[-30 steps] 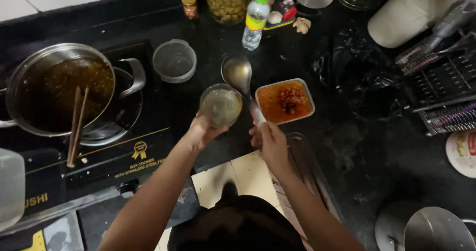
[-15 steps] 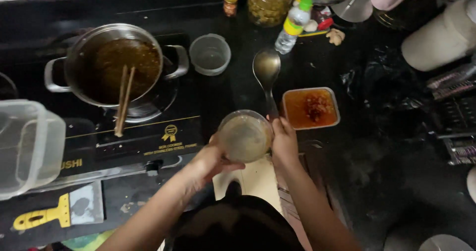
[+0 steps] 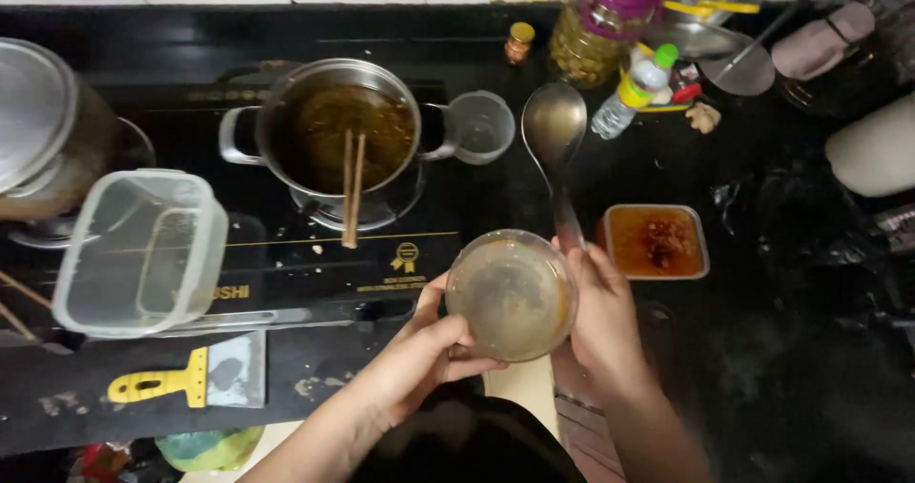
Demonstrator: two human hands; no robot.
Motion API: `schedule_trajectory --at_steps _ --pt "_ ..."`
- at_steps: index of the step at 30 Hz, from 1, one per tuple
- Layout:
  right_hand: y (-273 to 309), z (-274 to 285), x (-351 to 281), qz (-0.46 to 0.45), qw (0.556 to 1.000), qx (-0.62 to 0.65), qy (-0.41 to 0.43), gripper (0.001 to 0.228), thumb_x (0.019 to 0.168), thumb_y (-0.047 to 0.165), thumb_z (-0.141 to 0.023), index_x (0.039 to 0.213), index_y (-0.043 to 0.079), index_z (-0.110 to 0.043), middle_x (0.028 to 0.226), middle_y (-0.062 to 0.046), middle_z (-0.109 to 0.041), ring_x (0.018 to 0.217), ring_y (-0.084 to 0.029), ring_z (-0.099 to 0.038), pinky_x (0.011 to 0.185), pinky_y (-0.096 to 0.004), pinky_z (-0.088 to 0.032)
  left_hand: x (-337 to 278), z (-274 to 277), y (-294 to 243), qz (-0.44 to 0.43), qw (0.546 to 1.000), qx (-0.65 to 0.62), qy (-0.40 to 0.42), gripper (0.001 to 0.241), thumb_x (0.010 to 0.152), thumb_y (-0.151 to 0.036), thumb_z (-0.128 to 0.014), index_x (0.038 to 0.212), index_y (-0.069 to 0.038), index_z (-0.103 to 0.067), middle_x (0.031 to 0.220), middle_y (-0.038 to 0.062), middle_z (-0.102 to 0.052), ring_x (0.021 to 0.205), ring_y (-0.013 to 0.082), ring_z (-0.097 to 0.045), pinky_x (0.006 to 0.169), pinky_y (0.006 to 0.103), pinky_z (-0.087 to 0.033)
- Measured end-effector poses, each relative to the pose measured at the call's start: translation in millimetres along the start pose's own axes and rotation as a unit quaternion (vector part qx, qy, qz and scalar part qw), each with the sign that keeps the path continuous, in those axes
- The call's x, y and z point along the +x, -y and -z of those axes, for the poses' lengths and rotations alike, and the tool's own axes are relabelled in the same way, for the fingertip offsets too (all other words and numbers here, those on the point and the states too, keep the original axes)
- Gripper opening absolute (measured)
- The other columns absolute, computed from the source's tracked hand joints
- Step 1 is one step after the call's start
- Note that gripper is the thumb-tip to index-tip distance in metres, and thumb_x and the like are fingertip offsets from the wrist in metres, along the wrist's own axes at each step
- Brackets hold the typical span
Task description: Preparing and mixing ingredients in a pot and a small container on a kitchen counter.
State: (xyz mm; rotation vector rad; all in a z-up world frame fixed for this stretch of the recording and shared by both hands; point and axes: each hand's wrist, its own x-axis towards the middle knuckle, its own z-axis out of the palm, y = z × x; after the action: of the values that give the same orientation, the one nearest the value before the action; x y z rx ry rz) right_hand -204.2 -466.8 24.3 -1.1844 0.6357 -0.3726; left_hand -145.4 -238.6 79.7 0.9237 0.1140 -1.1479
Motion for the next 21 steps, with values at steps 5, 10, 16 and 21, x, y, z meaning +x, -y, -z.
schedule_trajectory --at_steps 5,10,16,21 --pt "4.9 -26.3 -2.1 0.033 0.999 0.008 0.03 0.025 0.106 0.016 -0.053 0.118 0.0 -0.067 0.108 -0.007 -0.073 0.095 -0.013 -0.068 0.083 -0.026 -0.055 -41.4 -2.1 -36.8 -0.02 1.0 -0.008 -0.011 0.085 0.076 -0.015 -0.061 0.152 -0.025 -0.024 0.141 0.016 -0.05 0.11 0.0309 -0.07 0.095 0.0446 -0.062" --pt "12.6 -64.5 -5.8 0.059 0.996 -0.051 0.05 0.023 0.109 0.015 -0.055 0.122 -0.001 -0.066 0.106 -0.006 -0.071 0.093 -0.013 -0.064 0.081 -0.027 -0.053 -80.9 9.5 -78.8 -0.032 0.999 0.008 -0.023 0.089 0.071 -0.02 -0.06 0.155 -0.025 -0.031 0.136 0.013 -0.054 0.097 0.0331 -0.072 0.089 0.0427 -0.062" --pt "30.2 -117.6 -3.3 0.079 0.986 -0.056 0.137 0.029 0.109 0.019 -0.05 0.123 -0.003 -0.063 0.114 -0.014 -0.073 0.098 -0.021 -0.073 0.087 -0.035 -0.06 -117.6 45.9 -131.0 -0.063 0.997 0.051 -0.014 0.081 0.07 -0.029 -0.064 0.146 -0.017 -0.038 0.133 0.018 -0.06 0.098 0.0335 -0.072 0.09 0.0408 -0.061" --pt "24.8 -136.9 0.8 0.067 0.978 -0.152 0.128 0.04 0.108 0.027 -0.042 0.13 -0.003 -0.057 0.123 -0.023 -0.072 0.096 -0.032 -0.078 0.084 -0.035 -0.063 -117.5 93.8 -176.9 -0.072 0.993 0.057 -0.069 0.074 0.071 -0.027 -0.066 0.14 -0.006 -0.049 0.137 0.025 -0.057 0.106 0.0345 -0.07 0.091 0.0389 -0.058"
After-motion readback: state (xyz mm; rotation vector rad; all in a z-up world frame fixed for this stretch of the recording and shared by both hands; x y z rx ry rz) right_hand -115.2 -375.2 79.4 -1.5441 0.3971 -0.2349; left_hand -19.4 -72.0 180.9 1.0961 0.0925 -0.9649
